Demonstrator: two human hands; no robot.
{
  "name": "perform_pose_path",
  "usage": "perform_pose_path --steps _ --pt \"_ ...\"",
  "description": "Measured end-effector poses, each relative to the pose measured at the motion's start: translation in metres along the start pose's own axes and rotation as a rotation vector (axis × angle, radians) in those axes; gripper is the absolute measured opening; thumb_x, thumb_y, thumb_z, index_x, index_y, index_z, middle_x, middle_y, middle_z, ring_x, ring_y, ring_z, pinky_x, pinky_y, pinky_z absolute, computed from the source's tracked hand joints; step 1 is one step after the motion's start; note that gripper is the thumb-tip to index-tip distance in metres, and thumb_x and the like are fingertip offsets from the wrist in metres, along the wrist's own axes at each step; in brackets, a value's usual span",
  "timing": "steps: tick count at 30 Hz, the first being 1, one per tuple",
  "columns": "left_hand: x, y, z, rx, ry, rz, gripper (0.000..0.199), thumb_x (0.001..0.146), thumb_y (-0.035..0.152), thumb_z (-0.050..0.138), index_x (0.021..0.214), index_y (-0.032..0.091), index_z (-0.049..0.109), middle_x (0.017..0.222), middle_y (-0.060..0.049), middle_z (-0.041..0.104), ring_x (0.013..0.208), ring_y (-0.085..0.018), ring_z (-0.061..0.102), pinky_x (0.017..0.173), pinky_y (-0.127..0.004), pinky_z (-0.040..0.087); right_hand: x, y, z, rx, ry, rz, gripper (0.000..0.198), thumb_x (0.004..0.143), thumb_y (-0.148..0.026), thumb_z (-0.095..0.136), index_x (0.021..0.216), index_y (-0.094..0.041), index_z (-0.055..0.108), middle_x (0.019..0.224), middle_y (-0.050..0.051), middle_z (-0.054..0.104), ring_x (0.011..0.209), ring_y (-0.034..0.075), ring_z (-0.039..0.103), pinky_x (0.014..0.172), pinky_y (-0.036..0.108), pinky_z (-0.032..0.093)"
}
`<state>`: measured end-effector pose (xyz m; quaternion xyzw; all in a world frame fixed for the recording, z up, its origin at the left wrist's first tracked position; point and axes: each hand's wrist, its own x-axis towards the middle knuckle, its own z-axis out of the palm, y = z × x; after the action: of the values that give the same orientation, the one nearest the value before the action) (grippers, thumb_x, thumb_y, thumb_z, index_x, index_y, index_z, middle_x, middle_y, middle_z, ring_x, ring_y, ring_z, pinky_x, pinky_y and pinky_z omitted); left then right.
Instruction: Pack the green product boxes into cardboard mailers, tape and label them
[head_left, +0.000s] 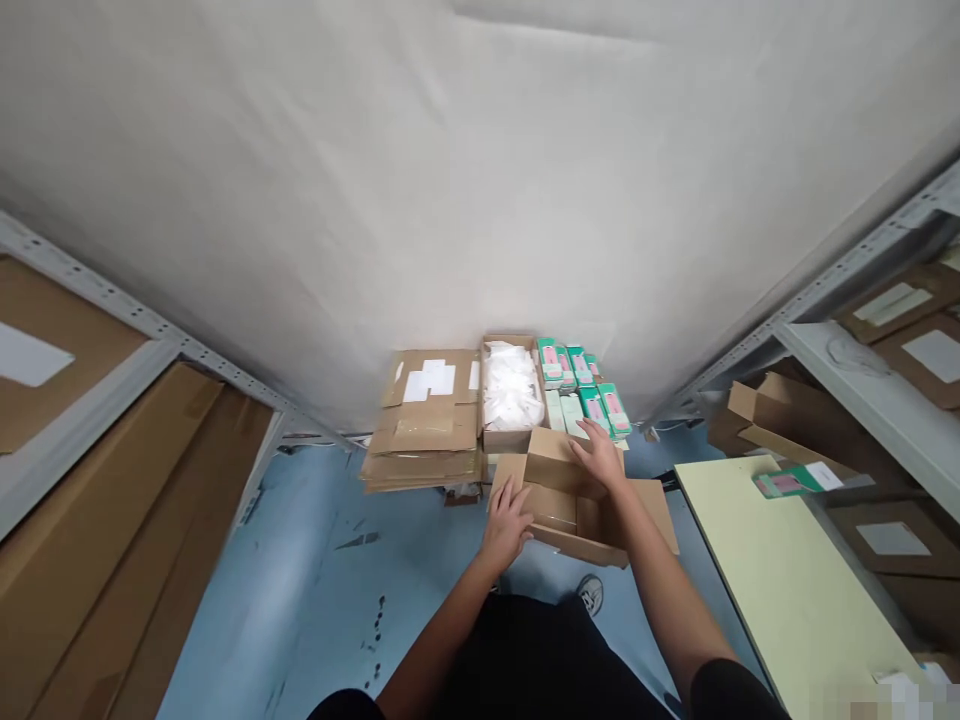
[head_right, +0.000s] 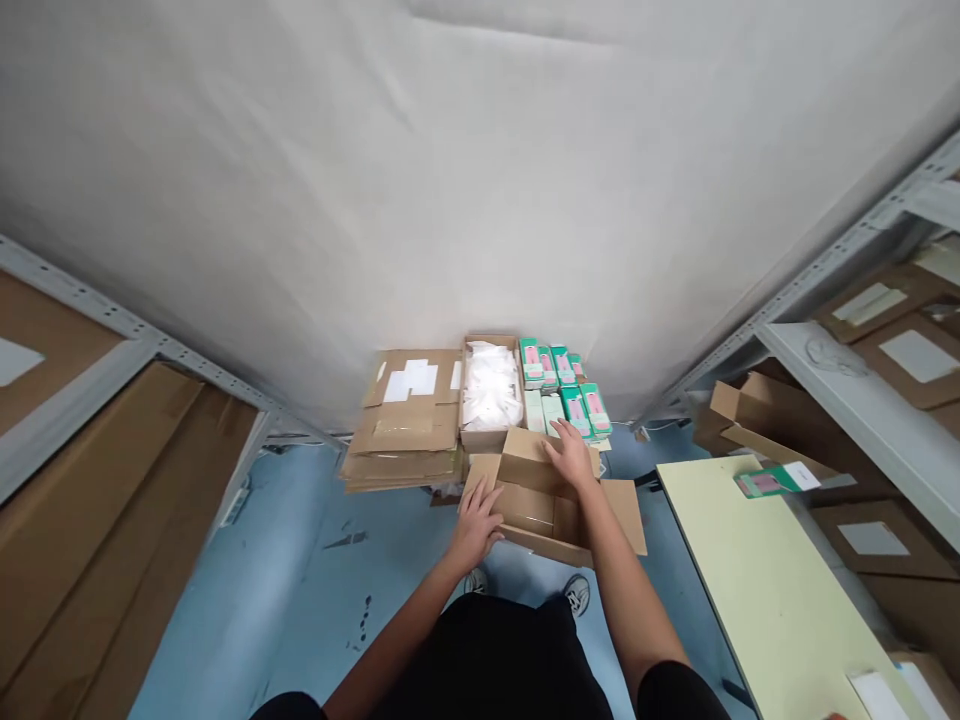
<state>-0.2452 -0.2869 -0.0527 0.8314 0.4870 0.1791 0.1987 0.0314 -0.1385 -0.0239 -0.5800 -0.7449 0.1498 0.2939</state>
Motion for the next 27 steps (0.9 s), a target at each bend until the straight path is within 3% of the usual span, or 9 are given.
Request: perform_pose_path --steps 4,8,15,17,19,21,24,27 --pt "-0.029 -0.037 -0.026 0.004 -0.009 -0.083 0.014 0.077 0.024 0.083 0.088 0.022 0.074 0.162 -0.005 0.045 0.159 -0.039 0.016 0.125 -0.064 0.022 0.034 -0.048 0.041 -0.016 -0.091 0.016 0.050 0.093 -0.041 0.061 0.139 -0.021 0.062 0.151 0.016 0.055 0.137 0.032 0.055 0.115 0.049 0.046" --pt "-0.042 -0.060 -0.040 0.017 -0.003 -0.142 0.011 0.078 0.022 0.081 0.086 0.023 0.074 0.162 -0.005 0.045 0.159 -0.038 0.015 0.126 -0.063 0.022 0.072 -0.078 0.072 -0.099 -0.267 0.033 0.057 0.089 -0.036 0.069 0.145 -0.024 0.058 0.161 0.014 0.043 0.142 0.032 0.051 0.112 0.046 0.049" --pt "-0.041 -0.063 -0.038 0.028 -0.040 -0.235 0.011 0.077 0.020 0.080 0.087 0.022 0.075 0.162 -0.004 0.045 0.159 -0.037 0.016 0.127 -0.061 0.021 0.154 -0.098 0.122 -0.312 -0.613 0.108 0.083 0.086 -0.046 0.077 0.159 -0.029 0.040 0.174 0.015 0.012 0.155 0.045 0.024 0.115 0.056 0.038" --pt "-0.041 -0.061 -0.035 0.043 -0.043 -0.282 0.012 0.077 0.020 0.080 0.087 0.022 0.075 0.162 -0.004 0.045 0.159 -0.037 0.016 0.126 -0.061 0.022 0.173 -0.098 0.136 -0.322 -0.656 0.171 0.093 0.084 -0.053 0.077 0.162 -0.030 0.032 0.174 0.017 0.010 0.152 0.045 0.031 0.113 0.054 0.040" --pt "-0.043 -0.060 -0.033 0.061 -0.042 -0.312 0.011 0.077 0.021 0.080 0.087 0.023 0.075 0.162 -0.004 0.046 0.159 -0.038 0.017 0.125 -0.062 0.024 0.185 -0.096 0.149 -0.304 -0.713 0.205 0.098 0.081 -0.055 0.080 0.162 -0.029 0.033 0.171 0.020 0.019 0.141 0.041 0.050 0.107 0.047 0.046" --pt "-0.045 -0.060 -0.032 0.077 -0.039 -0.320 0.011 0.078 0.021 0.080 0.086 0.023 0.074 0.161 -0.005 0.047 0.159 -0.039 0.019 0.125 -0.063 0.025 0.191 -0.094 0.161 -0.297 -0.753 0.197 0.089 0.079 -0.049 0.083 0.156 -0.026 0.045 0.162 0.020 0.039 0.124 0.034 0.064 0.099 0.039 0.051" --pt "-0.046 -0.060 -0.034 0.098 -0.030 -0.322 0.011 0.078 0.020 0.080 0.086 0.023 0.074 0.160 -0.005 0.048 0.158 -0.039 0.020 0.124 -0.064 0.026 0.190 -0.093 0.173 -0.302 -0.717 0.156 0.057 0.084 -0.030 0.077 0.139 -0.022 0.065 0.143 0.016 0.061 0.116 0.029 0.068 0.094 0.032 0.051" --pt "-0.043 -0.061 -0.038 0.107 -0.022 -0.322 0.011 0.078 0.021 0.081 0.086 0.023 0.074 0.160 -0.004 0.048 0.158 -0.039 0.020 0.124 -0.063 0.026 0.186 -0.094 0.170 -0.291 -0.658 0.130 0.042 0.085 -0.013 0.066 0.126 -0.019 0.074 0.132 0.014 0.070 0.116 0.027 0.067 0.094 0.028 0.049"
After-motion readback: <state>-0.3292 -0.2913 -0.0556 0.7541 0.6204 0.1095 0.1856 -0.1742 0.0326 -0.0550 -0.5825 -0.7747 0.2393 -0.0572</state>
